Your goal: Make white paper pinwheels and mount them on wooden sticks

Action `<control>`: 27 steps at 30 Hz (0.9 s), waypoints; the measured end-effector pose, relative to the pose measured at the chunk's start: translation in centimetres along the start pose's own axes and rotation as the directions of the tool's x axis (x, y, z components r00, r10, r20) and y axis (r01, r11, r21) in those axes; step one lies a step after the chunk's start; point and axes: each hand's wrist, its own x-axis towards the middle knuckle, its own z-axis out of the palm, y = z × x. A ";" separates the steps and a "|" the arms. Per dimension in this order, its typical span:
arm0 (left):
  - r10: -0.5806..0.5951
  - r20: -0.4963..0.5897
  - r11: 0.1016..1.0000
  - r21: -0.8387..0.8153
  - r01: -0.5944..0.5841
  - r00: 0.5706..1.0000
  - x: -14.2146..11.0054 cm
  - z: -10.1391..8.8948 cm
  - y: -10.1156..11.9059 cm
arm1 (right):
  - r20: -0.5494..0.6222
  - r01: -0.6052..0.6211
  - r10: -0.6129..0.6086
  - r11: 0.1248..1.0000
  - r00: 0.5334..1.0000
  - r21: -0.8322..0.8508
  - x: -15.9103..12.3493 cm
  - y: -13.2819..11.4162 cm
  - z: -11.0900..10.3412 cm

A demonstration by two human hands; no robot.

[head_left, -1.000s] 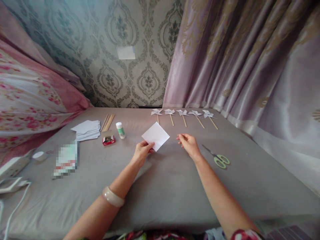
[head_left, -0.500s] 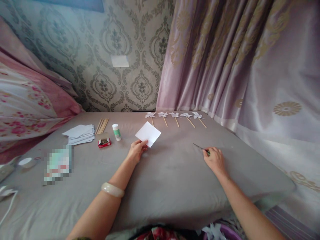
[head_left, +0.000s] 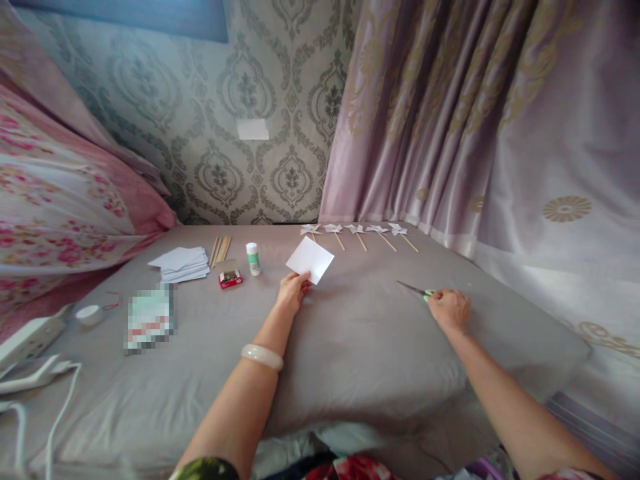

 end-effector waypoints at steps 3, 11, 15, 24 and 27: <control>-0.004 -0.010 1.000 -0.009 0.004 1.000 0.2 0.0 0.0 | 0.058 0.028 -0.028 1.000 0.998 -0.010 0.2 0.0 -0.4; 0.008 -0.046 0.999 -0.044 -0.010 0.999 0.5 0.0 0.4 | 0.397 0.167 -0.175 0.984 0.901 0.054 1.6 1.4 -2.8; 0.006 -0.044 0.999 -0.043 -0.008 0.999 0.3 0.1 0.5 | 0.565 0.173 -0.185 0.982 0.804 0.075 2.7 1.9 -4.3; 0.054 -0.017 0.997 -0.049 -0.055 0.998 -0.2 0.5 0.6 | 0.757 0.145 -0.152 0.986 0.636 0.076 3.4 1.3 -6.4; 0.061 -0.008 0.997 -0.042 -0.061 0.998 -0.3 0.7 0.5 | 0.753 0.149 -0.168 0.984 0.636 0.094 3.0 1.7 -6.4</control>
